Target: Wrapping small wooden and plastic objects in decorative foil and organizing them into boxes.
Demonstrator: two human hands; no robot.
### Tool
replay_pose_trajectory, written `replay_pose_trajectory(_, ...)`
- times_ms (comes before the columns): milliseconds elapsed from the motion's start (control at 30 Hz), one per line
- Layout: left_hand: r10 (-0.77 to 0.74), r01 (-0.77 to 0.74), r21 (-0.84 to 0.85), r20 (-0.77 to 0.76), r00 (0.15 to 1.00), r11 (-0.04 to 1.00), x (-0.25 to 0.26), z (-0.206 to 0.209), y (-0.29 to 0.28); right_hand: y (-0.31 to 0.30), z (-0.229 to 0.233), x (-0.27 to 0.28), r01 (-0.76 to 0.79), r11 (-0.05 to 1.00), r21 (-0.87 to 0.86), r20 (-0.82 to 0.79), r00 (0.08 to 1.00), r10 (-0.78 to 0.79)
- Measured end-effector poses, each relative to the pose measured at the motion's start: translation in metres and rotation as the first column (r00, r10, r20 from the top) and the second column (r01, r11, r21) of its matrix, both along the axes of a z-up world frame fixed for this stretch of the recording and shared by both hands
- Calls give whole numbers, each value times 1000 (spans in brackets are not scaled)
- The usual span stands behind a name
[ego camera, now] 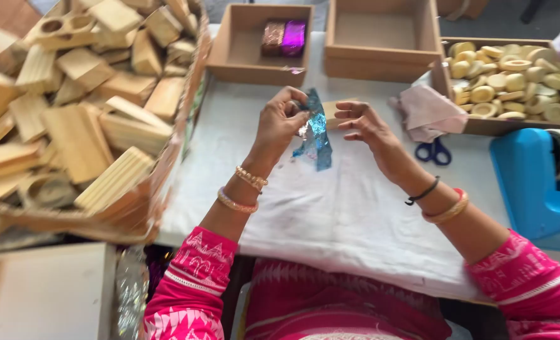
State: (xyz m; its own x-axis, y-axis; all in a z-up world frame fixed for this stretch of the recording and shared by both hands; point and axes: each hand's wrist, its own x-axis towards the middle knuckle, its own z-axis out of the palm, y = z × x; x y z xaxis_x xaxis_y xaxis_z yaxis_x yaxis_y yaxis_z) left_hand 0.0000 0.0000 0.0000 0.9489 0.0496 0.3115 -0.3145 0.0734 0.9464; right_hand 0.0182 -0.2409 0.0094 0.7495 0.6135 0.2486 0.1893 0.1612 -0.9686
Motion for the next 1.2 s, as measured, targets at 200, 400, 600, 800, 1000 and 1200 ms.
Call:
replay_pose_trajectory(200, -204, 195, 260, 5, 979, 946, 57, 5, -42, -5, -21, 22, 180, 982, -66, 114, 979, -171)
replay_pose_trajectory(400, -255, 267, 194, -86, 963, 944, 77, -13, -24, -33, -61, 59, 256, 954, 154, -288, 936, -204)
replay_pose_trajectory(600, -205, 221, 204, -99, 974, 954, 72, -30, -10, -42, -74, 68, 295, 931, 216, -467, 868, -167)
replay_pose_trajectory(800, -171, 146, 364, 37, 985, 920, 76, -43, -17, -20, -23, 31, 444, 885, -141, 498, 804, -324)
replay_pose_trajectory(1000, -191, 165, 382, 30, 981, 909, 73, -31, -15, -29, -65, 49, 444, 878, -181, 29, 895, -446)
replay_pose_trajectory(1200, -101, -17, 487, 216, 971, 873, 70, -25, -6, -28, -73, 53, 518, 830, -205, 190, 853, -486)
